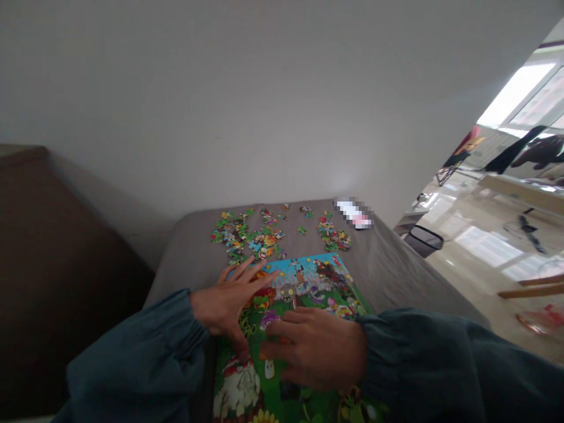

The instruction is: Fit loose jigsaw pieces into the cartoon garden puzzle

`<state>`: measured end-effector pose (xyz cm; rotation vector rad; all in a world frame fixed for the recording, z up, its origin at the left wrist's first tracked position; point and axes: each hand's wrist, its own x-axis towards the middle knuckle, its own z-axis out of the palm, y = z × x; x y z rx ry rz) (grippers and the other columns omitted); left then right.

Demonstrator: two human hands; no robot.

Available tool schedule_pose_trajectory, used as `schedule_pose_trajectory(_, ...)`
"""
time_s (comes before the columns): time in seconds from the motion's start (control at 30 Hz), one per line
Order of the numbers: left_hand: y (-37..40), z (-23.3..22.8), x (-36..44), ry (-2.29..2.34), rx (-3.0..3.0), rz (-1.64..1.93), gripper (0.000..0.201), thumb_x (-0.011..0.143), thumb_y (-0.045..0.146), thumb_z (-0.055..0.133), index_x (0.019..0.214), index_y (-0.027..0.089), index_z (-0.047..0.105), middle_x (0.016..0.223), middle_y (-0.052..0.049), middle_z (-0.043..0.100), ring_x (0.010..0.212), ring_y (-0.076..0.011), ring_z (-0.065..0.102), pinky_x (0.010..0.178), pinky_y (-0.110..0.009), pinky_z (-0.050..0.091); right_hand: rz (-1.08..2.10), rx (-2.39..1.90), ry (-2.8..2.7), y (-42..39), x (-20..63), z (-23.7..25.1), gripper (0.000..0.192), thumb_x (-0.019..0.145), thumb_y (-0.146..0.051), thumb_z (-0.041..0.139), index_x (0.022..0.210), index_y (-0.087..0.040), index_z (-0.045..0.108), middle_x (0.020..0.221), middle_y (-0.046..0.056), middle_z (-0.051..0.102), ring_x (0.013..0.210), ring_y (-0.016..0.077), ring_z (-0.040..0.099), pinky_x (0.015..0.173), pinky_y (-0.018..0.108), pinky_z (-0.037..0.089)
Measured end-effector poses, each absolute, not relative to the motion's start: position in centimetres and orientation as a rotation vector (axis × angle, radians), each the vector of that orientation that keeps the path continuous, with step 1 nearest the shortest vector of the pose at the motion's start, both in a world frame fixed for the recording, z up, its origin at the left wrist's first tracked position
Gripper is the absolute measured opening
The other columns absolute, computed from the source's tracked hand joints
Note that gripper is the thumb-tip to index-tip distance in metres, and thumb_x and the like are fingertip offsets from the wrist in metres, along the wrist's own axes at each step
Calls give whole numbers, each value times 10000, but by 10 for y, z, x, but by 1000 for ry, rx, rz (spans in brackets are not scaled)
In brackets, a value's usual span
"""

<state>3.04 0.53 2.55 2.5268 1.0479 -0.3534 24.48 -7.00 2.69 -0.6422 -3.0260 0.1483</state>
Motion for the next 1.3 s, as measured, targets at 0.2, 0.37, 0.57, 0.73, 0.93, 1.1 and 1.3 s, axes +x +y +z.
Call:
schedule_pose_trajectory(0.2,43,15,3,1605,2529,398,586,860,595,437,1362,292,456,1452,-63,427,1355,-313,307,1080,-524,224,195,-1014,-2640,17,319,56,327,942,-299,439,1203,-164,582,1047,96,649,918,177,592,812,323,460)
schedule_pose_trajectory(0.37,61,-4,9,1819,2502,552,318,893,430,460,1140,338,638,1272,-16,596,1228,-287,448,988,-518,298,156,-1258,-2073,72,369,3,290,896,-293,451,1006,-156,682,831,62,687,583,124,542,590,265,443)
schedule_pose_trajectory(0.57,73,-8,41,1673,2640,524,309,892,478,488,1138,368,638,1277,-8,582,1230,-275,427,986,-497,298,150,-1227,-2049,67,372,-47,272,847,-252,482,962,-165,713,707,41,685,542,122,560,582,243,439)
schedule_pose_trajectory(0.73,79,-13,57,1590,2614,507,276,838,483,578,1013,304,695,1223,-18,610,1186,-278,460,984,-483,318,195,-1207,-2089,64,373,-42,269,837,-240,491,959,-167,718,661,26,682,499,105,546,555,219,419)
schedule_pose_trajectory(0.93,70,2,44,1541,2248,593,284,801,472,606,866,203,666,883,-32,668,851,-208,599,805,-352,469,207,-1190,-2056,60,376,-39,283,845,-254,483,965,-152,718,613,17,654,472,92,513,536,214,399)
schedule_pose_trajectory(1.1,26,26,56,1122,2135,376,376,927,381,424,1264,238,512,1024,-37,630,843,-160,589,772,-297,478,222,-1180,-2060,56,376,-36,281,844,-259,485,967,-162,718,598,11,639,491,95,518,560,223,411)
schedule_pose_trajectory(1.3,-22,43,90,785,2176,-111,218,920,326,481,1018,221,644,939,-19,670,827,-146,600,736,-254,446,244,-1216,-2069,54,377,-32,294,850,-267,475,987,-167,716,622,15,645,524,99,532,584,228,419)
